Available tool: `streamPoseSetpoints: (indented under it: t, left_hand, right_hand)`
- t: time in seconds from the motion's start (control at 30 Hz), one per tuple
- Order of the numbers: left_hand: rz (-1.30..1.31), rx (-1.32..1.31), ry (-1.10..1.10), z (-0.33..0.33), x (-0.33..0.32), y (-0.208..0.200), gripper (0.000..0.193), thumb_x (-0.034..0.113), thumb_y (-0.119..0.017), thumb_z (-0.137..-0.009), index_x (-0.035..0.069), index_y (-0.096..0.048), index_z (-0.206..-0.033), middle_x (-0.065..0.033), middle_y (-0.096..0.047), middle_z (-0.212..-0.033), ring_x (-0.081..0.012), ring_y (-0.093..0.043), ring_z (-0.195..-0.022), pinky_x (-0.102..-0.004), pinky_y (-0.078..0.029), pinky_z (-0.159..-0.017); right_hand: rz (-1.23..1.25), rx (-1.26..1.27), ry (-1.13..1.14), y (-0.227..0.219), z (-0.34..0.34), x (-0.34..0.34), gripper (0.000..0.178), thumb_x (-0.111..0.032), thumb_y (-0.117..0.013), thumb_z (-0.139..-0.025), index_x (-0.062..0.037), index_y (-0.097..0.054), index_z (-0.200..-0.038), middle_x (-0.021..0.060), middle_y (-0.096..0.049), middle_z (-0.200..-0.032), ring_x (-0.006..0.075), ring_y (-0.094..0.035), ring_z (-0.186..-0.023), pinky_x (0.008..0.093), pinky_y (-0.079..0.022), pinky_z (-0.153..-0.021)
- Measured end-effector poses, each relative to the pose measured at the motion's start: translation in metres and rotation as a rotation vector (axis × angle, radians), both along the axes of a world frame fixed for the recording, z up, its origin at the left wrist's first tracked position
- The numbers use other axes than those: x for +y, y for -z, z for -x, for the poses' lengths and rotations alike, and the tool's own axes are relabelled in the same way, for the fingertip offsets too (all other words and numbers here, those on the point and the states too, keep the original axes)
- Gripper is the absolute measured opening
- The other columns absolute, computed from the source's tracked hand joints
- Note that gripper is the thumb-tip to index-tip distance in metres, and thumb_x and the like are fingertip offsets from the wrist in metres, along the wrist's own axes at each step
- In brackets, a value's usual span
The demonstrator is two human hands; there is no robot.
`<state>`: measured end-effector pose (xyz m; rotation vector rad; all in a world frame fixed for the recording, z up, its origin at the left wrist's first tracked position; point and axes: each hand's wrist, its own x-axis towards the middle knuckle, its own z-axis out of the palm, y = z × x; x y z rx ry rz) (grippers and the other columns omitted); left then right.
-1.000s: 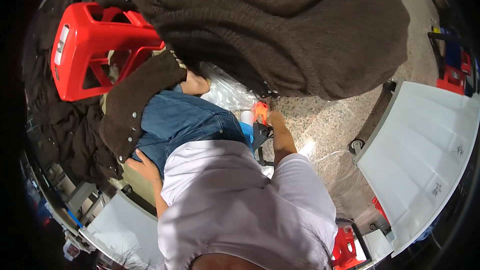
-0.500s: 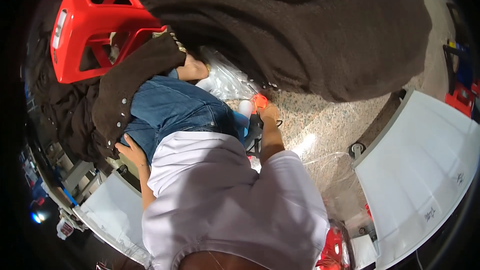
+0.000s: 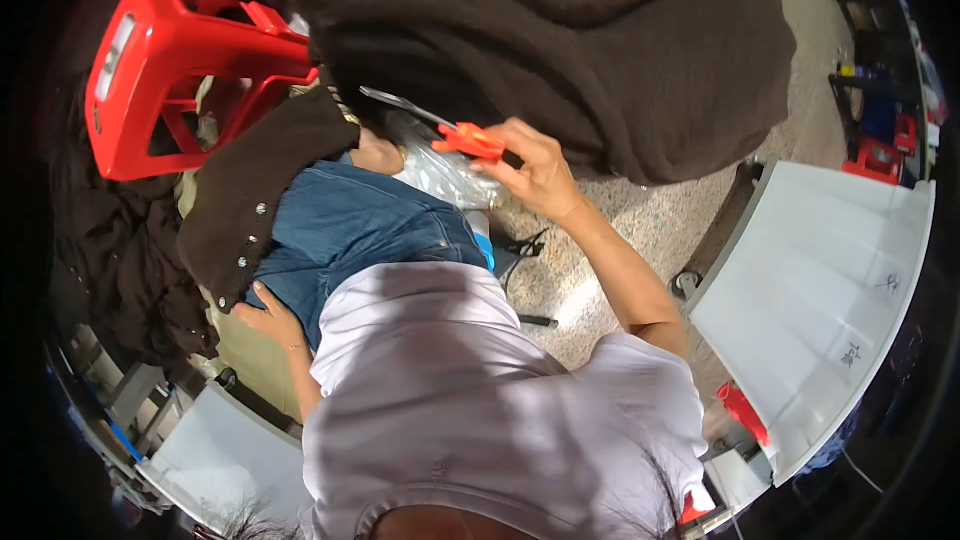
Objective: Inspecting brown fabric pieces and trimming loose threads with scissors.
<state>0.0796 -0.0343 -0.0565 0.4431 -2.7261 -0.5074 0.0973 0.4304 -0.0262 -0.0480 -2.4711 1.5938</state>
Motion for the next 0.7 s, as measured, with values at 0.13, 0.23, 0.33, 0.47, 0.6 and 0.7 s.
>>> streamPoseSetpoints:
  t: [0.13,0.23,0.33,0.47,0.6,0.7]
  left_hand:
    - [-0.021,-0.041,-0.034,-0.010,-0.009,-0.012,0.060,0.035,-0.060,-0.096,-0.011,-0.044,-0.131,-0.0301,-0.046,-0.130,-0.0427,-0.043,-0.123,-0.0488,-0.032,-0.105]
    - [-0.244,-0.018,-0.123,-0.027,-0.017,0.011,0.066,0.028,-0.065,-0.093,-0.010,-0.039,-0.139,-0.0258,-0.039,-0.145,-0.0367,-0.035,-0.137,-0.0424,-0.023,-0.115]
    - [-1.115,0.202,-0.199,-0.030,-0.017,0.000,0.059,0.027,-0.058,-0.097,-0.009,-0.041,-0.140,-0.0192,-0.043,-0.146,-0.0277,-0.036,-0.138,-0.0375,-0.021,-0.117]
    - [-1.569,0.446,-0.492,-0.014,-0.016,-0.033,0.050,0.037,-0.046,-0.103,-0.004,-0.055,-0.132,-0.0138,-0.056,-0.134,-0.0214,-0.045,-0.130,-0.0329,-0.027,-0.113]
    - [-1.167,0.289,-0.347,-0.007,-0.009,-0.018,0.045,0.011,-0.070,-0.089,0.000,-0.056,-0.130,-0.0070,-0.047,-0.138,-0.0167,-0.046,-0.125,-0.0301,-0.035,-0.106]
    - [-1.001,0.275,-0.406,0.006,0.003,-0.018,0.030,0.008,-0.075,-0.082,0.000,-0.066,-0.110,-0.0053,-0.048,-0.131,-0.0171,-0.047,-0.119,-0.0293,-0.038,-0.102]
  right_hand:
    - [0.099,0.225,-0.093,-0.080,0.081,-0.038,0.026,-0.016,-0.075,-0.085,-0.0006,-0.066,-0.104,0.0070,-0.066,-0.095,0.0210,-0.063,-0.094,0.0337,-0.049,-0.087]
    - [0.219,0.492,-0.283,-0.115,0.132,-0.075,0.015,-0.010,-0.062,-0.094,0.0020,-0.065,-0.103,0.0158,-0.064,-0.106,0.0168,-0.065,-0.078,0.0248,-0.053,-0.061]
    - [0.417,0.125,-0.397,-0.135,0.142,-0.125,0.021,-0.015,-0.054,-0.099,0.0041,-0.058,-0.107,0.0176,-0.064,-0.108,0.0085,-0.051,-0.044,0.0211,-0.046,-0.046]
    - [0.080,-0.374,-0.806,-0.127,0.137,-0.184,0.032,-0.019,-0.062,-0.095,0.0006,-0.050,-0.119,0.0109,-0.069,-0.101,0.0091,-0.057,-0.052,0.0223,-0.045,-0.051]
    - [-0.255,-0.300,-0.992,-0.124,0.130,-0.232,0.039,-0.019,-0.070,-0.089,-0.0057,-0.047,-0.118,0.0167,-0.066,-0.093,0.0355,-0.067,-0.084,0.0378,-0.051,-0.072]
    - [-0.434,-0.276,-0.983,-0.126,0.130,-0.240,0.038,-0.030,-0.071,-0.088,-0.0047,-0.055,-0.111,0.0193,-0.066,-0.090,0.0400,-0.065,-0.081,0.0423,-0.051,-0.067]
